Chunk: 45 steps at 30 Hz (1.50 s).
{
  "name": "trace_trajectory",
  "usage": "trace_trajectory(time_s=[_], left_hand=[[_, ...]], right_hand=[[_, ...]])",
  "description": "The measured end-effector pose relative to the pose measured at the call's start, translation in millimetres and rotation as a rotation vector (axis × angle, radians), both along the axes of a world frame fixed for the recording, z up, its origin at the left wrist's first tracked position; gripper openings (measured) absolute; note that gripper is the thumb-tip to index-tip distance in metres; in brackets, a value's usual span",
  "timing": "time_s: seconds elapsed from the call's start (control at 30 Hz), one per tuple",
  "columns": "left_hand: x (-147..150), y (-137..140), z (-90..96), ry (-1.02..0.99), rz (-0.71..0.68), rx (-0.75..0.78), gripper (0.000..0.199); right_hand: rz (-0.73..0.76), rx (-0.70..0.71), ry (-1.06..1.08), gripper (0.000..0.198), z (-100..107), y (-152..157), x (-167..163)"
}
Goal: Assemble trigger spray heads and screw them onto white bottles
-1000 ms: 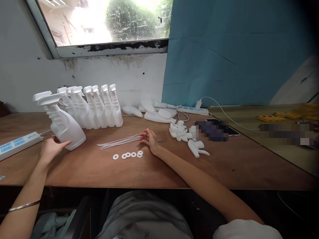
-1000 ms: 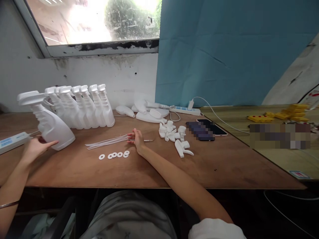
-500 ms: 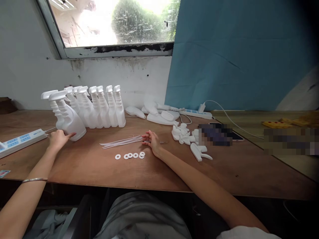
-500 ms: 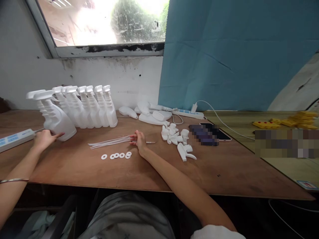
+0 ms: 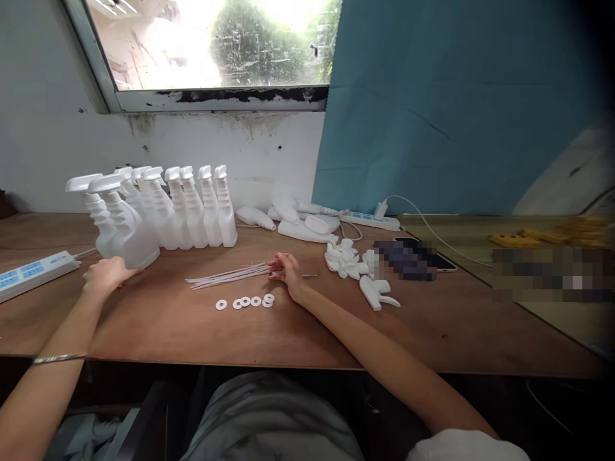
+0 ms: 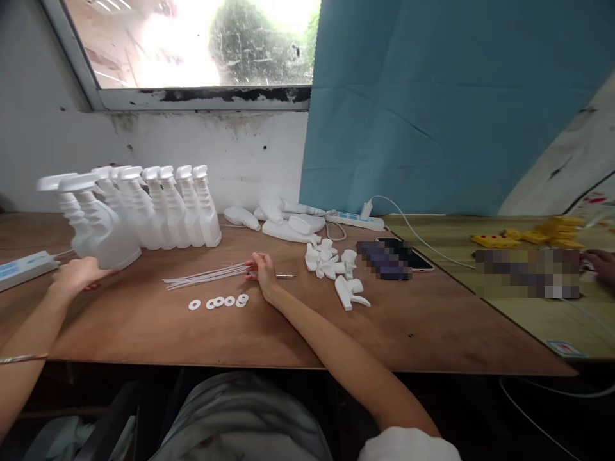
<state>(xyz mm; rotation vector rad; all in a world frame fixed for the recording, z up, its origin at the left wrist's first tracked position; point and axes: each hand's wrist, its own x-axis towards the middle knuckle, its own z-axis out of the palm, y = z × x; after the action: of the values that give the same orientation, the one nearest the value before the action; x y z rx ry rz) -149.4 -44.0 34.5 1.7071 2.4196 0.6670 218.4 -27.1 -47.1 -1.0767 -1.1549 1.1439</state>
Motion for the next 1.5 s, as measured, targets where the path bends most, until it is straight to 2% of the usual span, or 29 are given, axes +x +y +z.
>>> trace_trajectory(time_s=[0.1, 0.2, 0.3, 0.37, 0.47, 0.6, 0.77, 0.87, 1.07, 1.13, 1.23, 1.3, 1.4, 1.5], left_hand=[[28, -1, 1.3, -0.011, -0.136, -0.291, 0.048], [73, 2, -1.0, -0.009, -0.396, -0.415, 0.041], [119, 7, -5.0, -0.002, -0.659, -0.478, 0.041], [141, 11, -7.4, 0.011, -0.764, -0.576, 0.039], [156, 21, -10.2, 0.036, -0.807, -0.730, 0.034], [153, 29, -13.2, 0.012, -0.818, -0.820, 0.033], [145, 25, -14.5, -0.033, -0.871, -0.855, 0.036], [146, 22, -17.6, -0.043, -0.898, -0.851, 0.035], [157, 22, -28.6, -0.065, -1.020, -0.776, 0.029], [158, 22, -29.7, -0.070, -1.060, -0.721, 0.027], [157, 23, -28.3, -0.101, -1.101, -0.630, 0.025], [156, 24, -26.3, -0.146, -1.122, -0.577, 0.024], [154, 26, -23.6, -0.198, -1.143, -0.496, 0.027], [151, 27, -23.7, -0.183, -1.172, -0.506, 0.031]], right_hand=[[-0.059, 0.119, -0.259, 0.014, 8, 3, 10], [-0.174, 0.219, -0.581, 0.018, 23, 4, 32], [-0.356, 0.216, -0.883, 0.026, 36, 1, 54], [-0.485, 0.155, -1.045, 0.033, 43, -1, 63], [-0.622, 0.016, -1.219, 0.036, 49, 1, 71], [-0.641, -0.130, -1.361, 0.030, 52, 6, 75], [-0.585, -0.127, -1.452, 0.028, 48, 6, 72], [-0.570, -0.033, -1.479, 0.031, 45, 3, 69], [-0.478, 0.268, -1.442, 0.031, 44, 0, 59], [-0.434, 0.371, -1.335, 0.029, 41, -2, 49], [-0.344, 0.542, -0.990, 0.033, 30, -7, 31], [-0.259, 0.608, -0.792, 0.031, 22, -12, 19], [-0.131, 0.642, -0.634, 0.024, 12, -18, 5], [-0.045, 0.612, -0.583, 0.024, 6, -22, -2]])
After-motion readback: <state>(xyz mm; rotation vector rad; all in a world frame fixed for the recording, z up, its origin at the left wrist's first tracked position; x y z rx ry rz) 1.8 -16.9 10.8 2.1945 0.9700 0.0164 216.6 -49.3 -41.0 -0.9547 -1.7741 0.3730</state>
